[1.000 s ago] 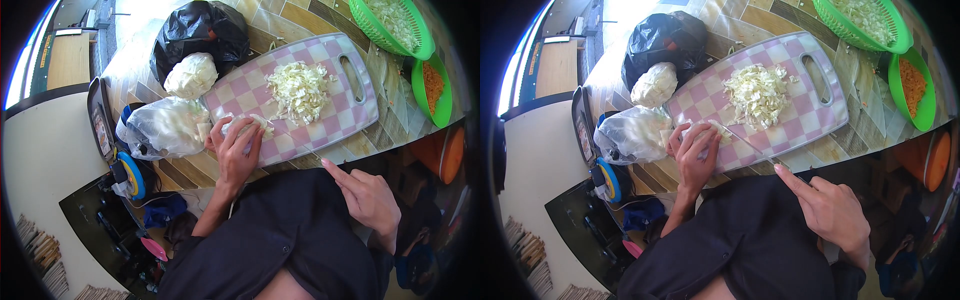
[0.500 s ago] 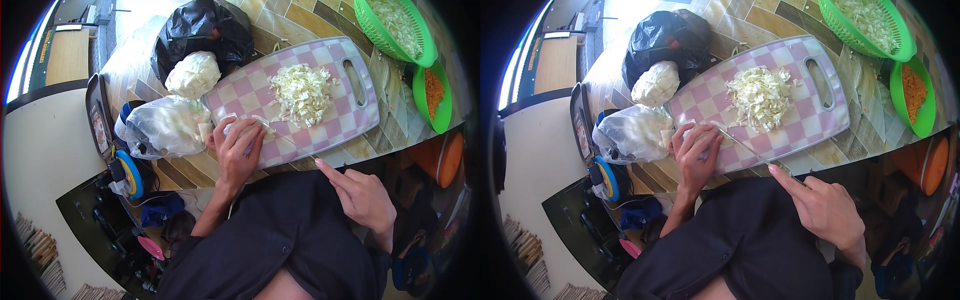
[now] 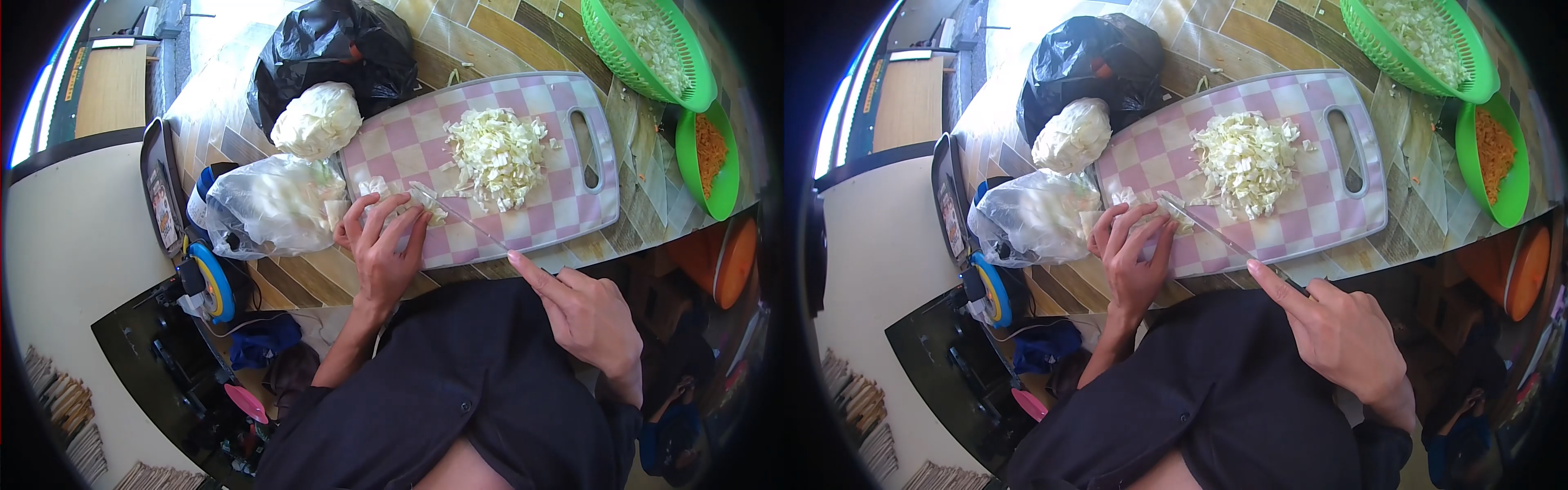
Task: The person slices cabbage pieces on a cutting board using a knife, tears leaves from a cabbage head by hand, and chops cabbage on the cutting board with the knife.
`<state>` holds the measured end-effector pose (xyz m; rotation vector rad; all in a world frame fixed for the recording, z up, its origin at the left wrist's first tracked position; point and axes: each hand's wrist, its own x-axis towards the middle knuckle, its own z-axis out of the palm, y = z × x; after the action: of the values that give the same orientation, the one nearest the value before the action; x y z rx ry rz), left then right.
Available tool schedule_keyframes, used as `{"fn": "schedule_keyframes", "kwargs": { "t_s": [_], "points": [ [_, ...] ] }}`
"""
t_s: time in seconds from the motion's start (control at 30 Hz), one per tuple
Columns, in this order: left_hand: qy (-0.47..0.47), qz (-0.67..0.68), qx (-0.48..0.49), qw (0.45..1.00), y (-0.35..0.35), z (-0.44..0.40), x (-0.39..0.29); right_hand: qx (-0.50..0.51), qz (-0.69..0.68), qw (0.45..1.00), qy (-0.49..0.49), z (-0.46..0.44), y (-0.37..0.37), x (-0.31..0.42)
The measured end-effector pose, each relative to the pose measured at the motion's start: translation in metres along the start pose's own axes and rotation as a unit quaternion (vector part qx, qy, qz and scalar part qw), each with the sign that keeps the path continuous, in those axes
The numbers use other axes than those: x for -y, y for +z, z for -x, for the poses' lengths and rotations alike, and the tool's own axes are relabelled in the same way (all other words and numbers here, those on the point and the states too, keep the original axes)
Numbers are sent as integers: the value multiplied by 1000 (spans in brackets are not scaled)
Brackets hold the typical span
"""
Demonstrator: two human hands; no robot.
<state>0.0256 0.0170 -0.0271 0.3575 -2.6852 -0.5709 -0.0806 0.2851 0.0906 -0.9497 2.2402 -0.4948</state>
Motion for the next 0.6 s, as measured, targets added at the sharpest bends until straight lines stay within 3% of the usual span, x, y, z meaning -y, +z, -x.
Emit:
{"fn": "schedule_keyframes", "kwargs": {
  "t_s": [0.6],
  "points": [
    [2,-4,-2,1000,3,-2,1,1,-16,1000,-2,-13,8,2]
  ]
}}
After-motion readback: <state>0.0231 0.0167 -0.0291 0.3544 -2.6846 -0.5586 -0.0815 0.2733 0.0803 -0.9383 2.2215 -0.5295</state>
